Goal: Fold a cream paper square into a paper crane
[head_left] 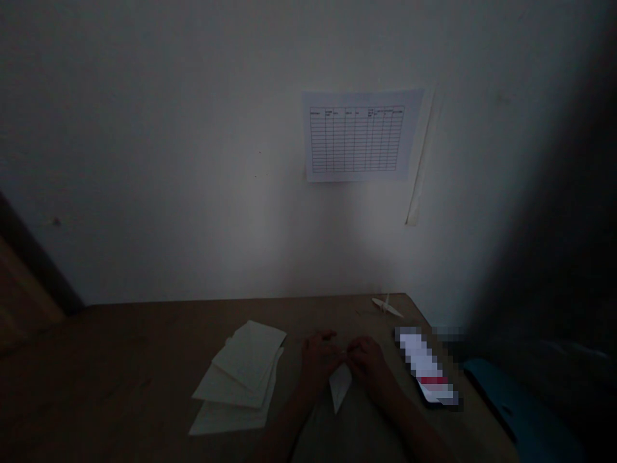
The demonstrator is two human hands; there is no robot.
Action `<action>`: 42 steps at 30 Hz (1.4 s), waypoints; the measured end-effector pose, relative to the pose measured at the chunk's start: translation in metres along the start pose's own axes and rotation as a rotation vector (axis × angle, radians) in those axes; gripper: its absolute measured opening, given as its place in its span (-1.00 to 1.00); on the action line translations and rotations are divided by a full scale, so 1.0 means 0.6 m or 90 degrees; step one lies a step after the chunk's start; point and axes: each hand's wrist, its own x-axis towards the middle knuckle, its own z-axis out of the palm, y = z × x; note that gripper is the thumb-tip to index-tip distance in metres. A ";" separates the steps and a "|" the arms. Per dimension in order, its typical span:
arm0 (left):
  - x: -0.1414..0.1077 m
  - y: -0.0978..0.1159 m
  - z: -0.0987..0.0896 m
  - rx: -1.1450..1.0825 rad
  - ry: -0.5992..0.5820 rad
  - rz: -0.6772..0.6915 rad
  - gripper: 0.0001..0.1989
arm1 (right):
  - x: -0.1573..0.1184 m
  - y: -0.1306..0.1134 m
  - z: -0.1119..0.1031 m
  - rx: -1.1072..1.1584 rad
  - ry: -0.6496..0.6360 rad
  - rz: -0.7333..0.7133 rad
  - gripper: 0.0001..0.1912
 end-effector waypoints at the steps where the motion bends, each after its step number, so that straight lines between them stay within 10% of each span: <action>1: -0.001 0.000 0.000 -0.004 0.001 0.004 -0.95 | 0.000 -0.002 -0.001 -0.001 -0.004 -0.002 -0.82; 42: -0.003 0.003 -0.003 0.016 0.055 0.057 -0.94 | 0.000 0.007 0.000 -0.056 -0.023 0.100 -0.94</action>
